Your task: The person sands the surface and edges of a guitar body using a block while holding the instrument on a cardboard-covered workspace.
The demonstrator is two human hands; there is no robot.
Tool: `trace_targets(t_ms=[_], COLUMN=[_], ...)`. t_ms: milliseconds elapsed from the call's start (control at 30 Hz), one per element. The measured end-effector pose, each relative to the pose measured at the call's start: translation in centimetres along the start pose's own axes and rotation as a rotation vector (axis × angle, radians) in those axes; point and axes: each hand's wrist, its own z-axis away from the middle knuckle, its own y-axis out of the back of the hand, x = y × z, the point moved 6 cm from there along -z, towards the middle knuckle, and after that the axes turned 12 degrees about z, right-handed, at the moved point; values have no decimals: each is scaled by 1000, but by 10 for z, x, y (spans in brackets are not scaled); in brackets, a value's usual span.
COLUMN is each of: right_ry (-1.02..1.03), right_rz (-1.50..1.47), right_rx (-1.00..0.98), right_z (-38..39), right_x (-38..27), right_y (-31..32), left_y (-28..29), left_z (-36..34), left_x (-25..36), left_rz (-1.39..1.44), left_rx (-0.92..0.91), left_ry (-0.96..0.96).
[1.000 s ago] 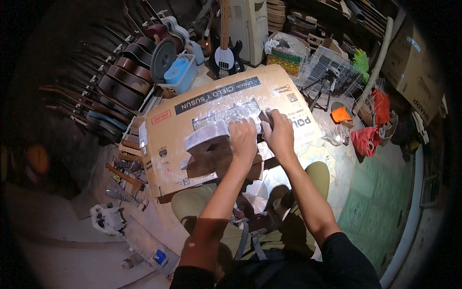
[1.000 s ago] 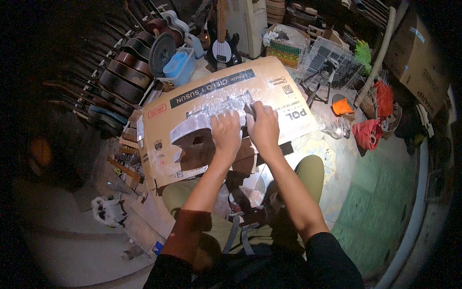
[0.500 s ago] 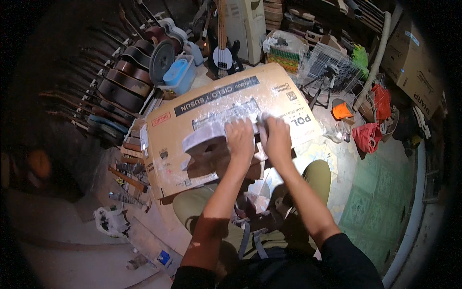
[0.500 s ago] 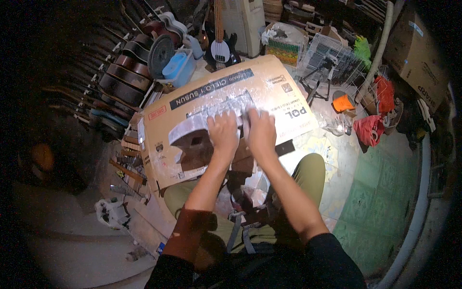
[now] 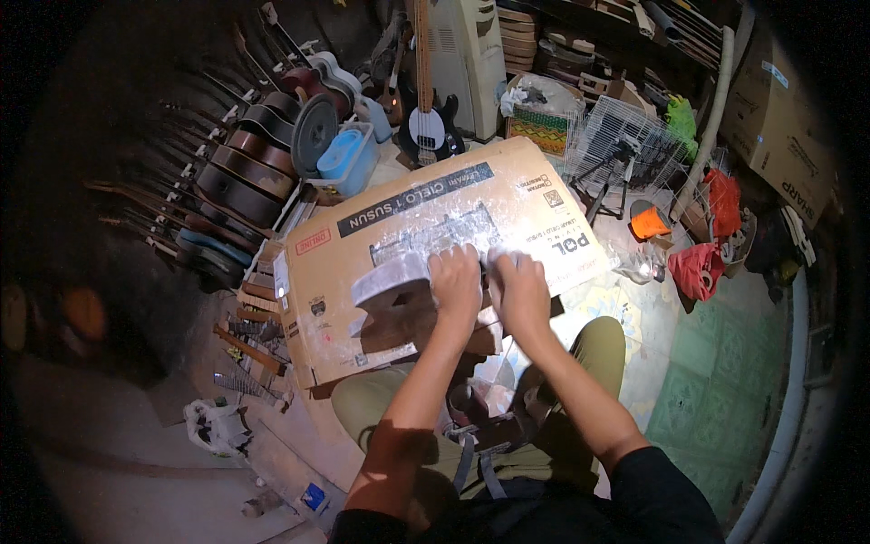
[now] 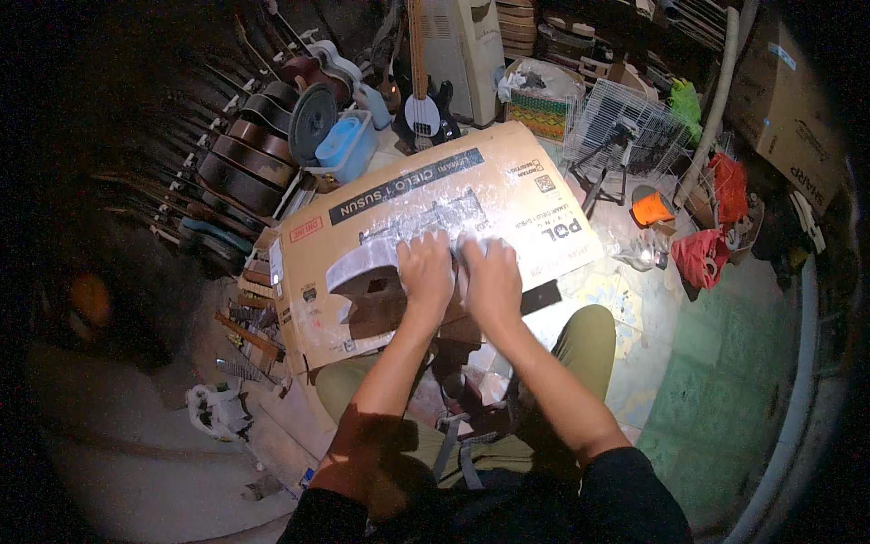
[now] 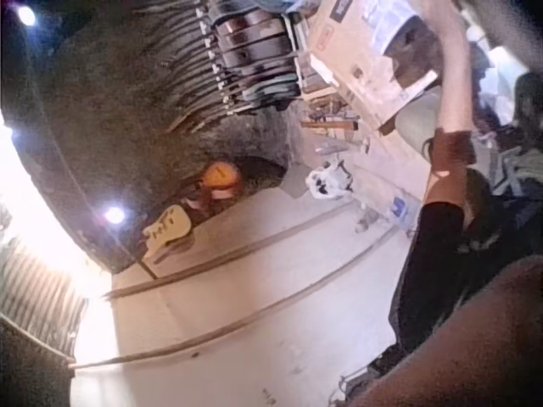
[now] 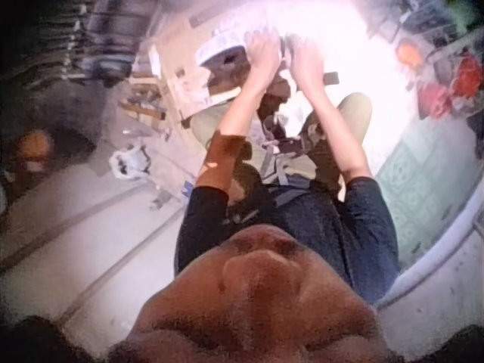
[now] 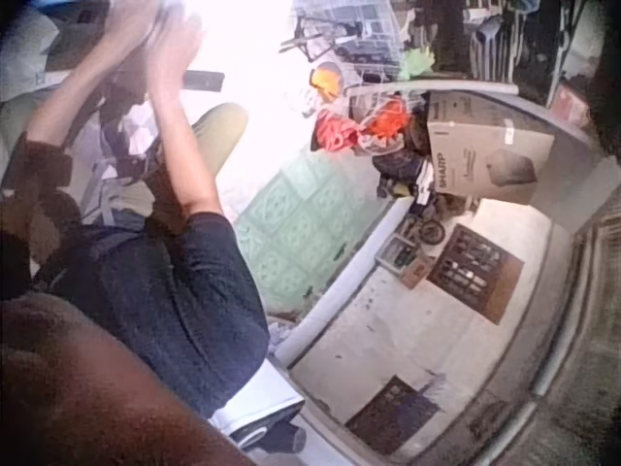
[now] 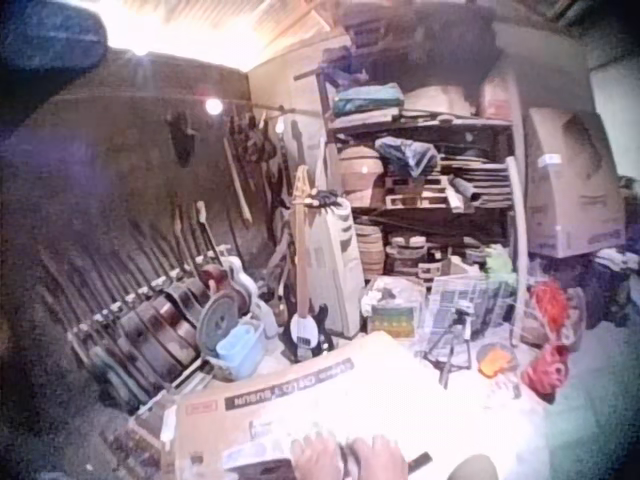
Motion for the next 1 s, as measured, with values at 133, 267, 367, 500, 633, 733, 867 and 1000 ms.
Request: trace_targets(t_ms=[133, 267, 367, 500, 633, 733, 867, 1000], right_ry=[-147, -331, -426, -507, -573, -694, -718, -687], right_rz=[-146, -362, -441, -531, -621, -664, -670, -701], right_rx=[-65, 43, 8, 28, 76, 72, 7, 31], right_z=[-51, -44, 12, 65, 111, 142, 136, 138], right_x=[60, 100, 135, 167, 192, 198, 188, 191], right_y=[-24, -22, -32, -56, -86, -101, -94, -104], left_y=[-6, 4, 1, 20, 23, 24, 26, 30], left_z=[-3, -5, 1, 4, 4, 1, 5, -1], left_x=[14, -3, 7, 11, 16, 16, 18, 26], left_rz=[-56, -83, -94, 5, -21, 14, 53, 4], left_rx=[-18, -21, 30, -11, -21, -67, -82, -103], left_ry=[-70, -26, -147, -309, -393, -356, -309, -327])
